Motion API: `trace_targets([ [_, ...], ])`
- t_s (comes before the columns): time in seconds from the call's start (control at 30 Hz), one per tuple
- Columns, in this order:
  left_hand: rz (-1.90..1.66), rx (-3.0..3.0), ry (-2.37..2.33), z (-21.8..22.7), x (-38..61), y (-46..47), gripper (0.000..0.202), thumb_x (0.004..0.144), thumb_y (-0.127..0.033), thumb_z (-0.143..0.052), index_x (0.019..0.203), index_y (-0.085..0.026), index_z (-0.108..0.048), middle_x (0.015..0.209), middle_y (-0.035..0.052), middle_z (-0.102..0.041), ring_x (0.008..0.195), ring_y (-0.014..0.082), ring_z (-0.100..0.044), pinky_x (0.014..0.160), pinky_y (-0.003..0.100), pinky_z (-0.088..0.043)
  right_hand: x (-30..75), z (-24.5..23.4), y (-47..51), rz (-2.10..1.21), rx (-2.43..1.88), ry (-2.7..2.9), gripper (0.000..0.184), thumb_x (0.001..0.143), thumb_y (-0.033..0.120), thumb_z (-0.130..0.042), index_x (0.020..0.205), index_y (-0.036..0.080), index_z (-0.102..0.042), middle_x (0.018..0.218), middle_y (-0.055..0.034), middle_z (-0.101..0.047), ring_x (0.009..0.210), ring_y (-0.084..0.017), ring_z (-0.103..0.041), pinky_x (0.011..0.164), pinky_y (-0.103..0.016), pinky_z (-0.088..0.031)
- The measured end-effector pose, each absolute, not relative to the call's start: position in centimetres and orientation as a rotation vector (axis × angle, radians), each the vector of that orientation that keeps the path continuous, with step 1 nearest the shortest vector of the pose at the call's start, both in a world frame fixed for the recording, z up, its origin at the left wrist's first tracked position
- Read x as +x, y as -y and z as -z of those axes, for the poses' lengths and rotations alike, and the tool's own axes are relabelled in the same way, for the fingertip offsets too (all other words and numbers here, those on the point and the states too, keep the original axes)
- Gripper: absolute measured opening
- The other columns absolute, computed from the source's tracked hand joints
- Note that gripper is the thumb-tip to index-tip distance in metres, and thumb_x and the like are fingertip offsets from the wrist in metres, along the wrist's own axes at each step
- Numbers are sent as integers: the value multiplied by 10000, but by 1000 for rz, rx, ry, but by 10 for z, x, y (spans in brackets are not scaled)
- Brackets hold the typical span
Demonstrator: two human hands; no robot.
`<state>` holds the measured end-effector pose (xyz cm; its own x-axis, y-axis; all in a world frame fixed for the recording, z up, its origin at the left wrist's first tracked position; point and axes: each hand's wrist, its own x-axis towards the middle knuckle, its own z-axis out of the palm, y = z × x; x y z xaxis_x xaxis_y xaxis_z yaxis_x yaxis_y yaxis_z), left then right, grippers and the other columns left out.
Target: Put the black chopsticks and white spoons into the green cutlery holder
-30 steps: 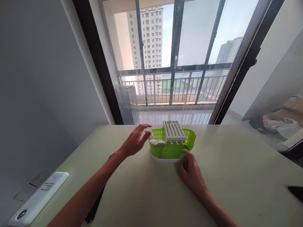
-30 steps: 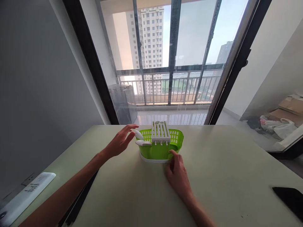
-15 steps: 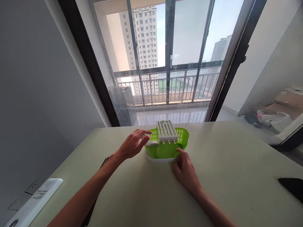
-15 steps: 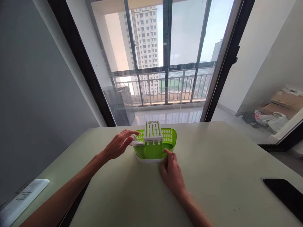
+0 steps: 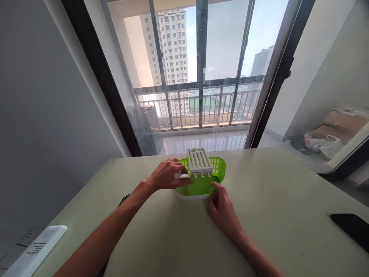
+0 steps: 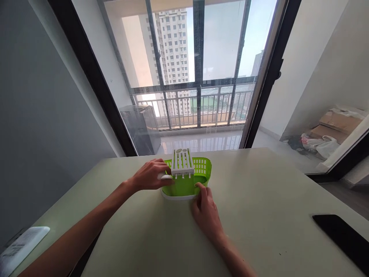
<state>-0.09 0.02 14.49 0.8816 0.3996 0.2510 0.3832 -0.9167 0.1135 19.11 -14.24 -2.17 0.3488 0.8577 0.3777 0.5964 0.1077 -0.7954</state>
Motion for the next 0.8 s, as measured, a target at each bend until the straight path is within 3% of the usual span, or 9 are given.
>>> trace_targets([
  [0.13,-401,3119,-507,-144,0,-6,287,969,-482,-605,1042,-271,-786,1109,28,-796,887,188,-716,717,290,-524,192,22,143,-334,-1574,1362,416,926,246,-426,1341,235,-448,995,-36,-579,706,-172,-582,650,-301,-496],
  [0.33,-432,3318,-346,-138,0,-16,355,1018,-475,-533,921,-233,-775,882,37,-787,751,155,-709,552,236,-408,190,22,143,-313,-1594,1345,392,932,260,-428,1324,241,-454,925,-7,-549,697,-173,-573,660,-307,-492],
  [0.57,-657,3406,-216,-134,-3,-24,513,1062,-490,-431,750,-186,-703,723,23,-706,632,128,-638,511,266,-347,191,20,142,-308,-1591,1336,383,933,273,-445,1313,228,-467,917,-10,-557,681,-169,-576,641,-300,-493],
  [0.8,-866,3390,-275,-158,-25,-27,481,1078,-430,-395,798,-195,-707,709,7,-676,602,117,-586,532,269,-363,192,23,142,-308,-1587,1342,388,939,278,-458,1325,233,-467,890,-1,-558,683,-169,-565,638,-290,-488],
])
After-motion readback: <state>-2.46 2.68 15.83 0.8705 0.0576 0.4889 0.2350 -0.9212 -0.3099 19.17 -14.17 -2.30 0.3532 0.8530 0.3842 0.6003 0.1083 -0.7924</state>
